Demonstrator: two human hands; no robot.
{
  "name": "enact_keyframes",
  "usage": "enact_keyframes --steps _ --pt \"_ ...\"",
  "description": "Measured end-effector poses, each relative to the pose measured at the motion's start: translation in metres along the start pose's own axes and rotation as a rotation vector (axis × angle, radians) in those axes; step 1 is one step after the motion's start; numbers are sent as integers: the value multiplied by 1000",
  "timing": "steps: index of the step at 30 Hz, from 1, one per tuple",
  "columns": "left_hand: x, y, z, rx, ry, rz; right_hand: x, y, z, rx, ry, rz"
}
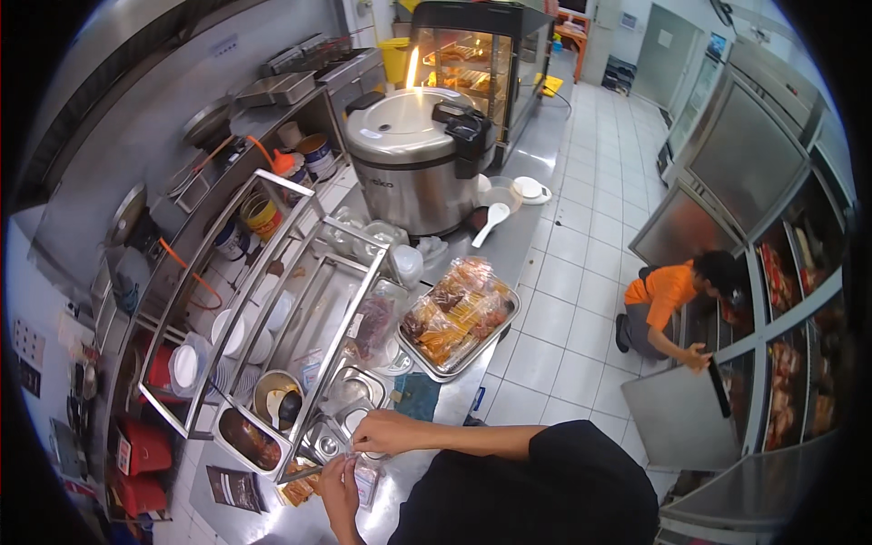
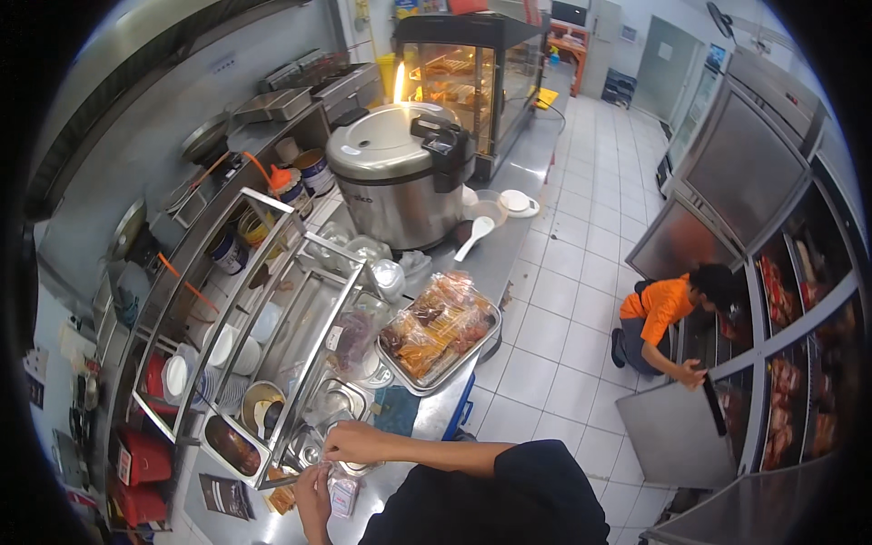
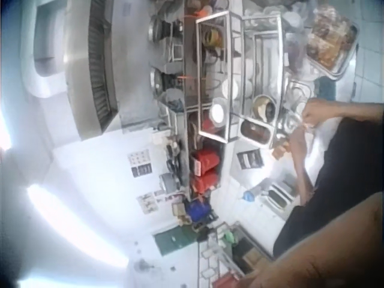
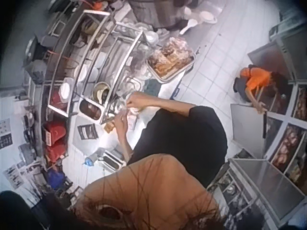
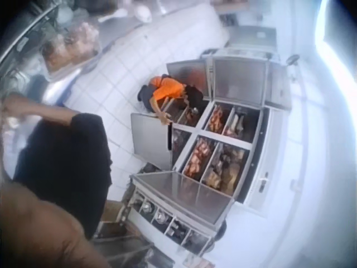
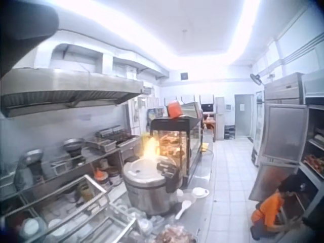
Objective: The person removes the lid from a metal container, scoops food into small plastic bags using a spoon, and seals the bags by hand.
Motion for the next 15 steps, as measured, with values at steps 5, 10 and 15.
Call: enact_keyframes --steps 5,10,15 --pt "-4 2 -2 -54 171 -209 -22 -12 0 -5 210 38" --pt "-11 11 -16 28 132 -285 -24 -23 -4 18 23 -74" --pt "6 7 -28 44 13 -79 -37 -22 4 -108 133 -105"
Point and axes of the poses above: each hand's wrist, its own y-axis away from the middle knuckle, its own z-axis out of the palm, x = y × z, the point moved 6 cm from there along -y, towards the middle knuckle, and after that the axes turned 4 degrees about -y, right-handed, at the moved point
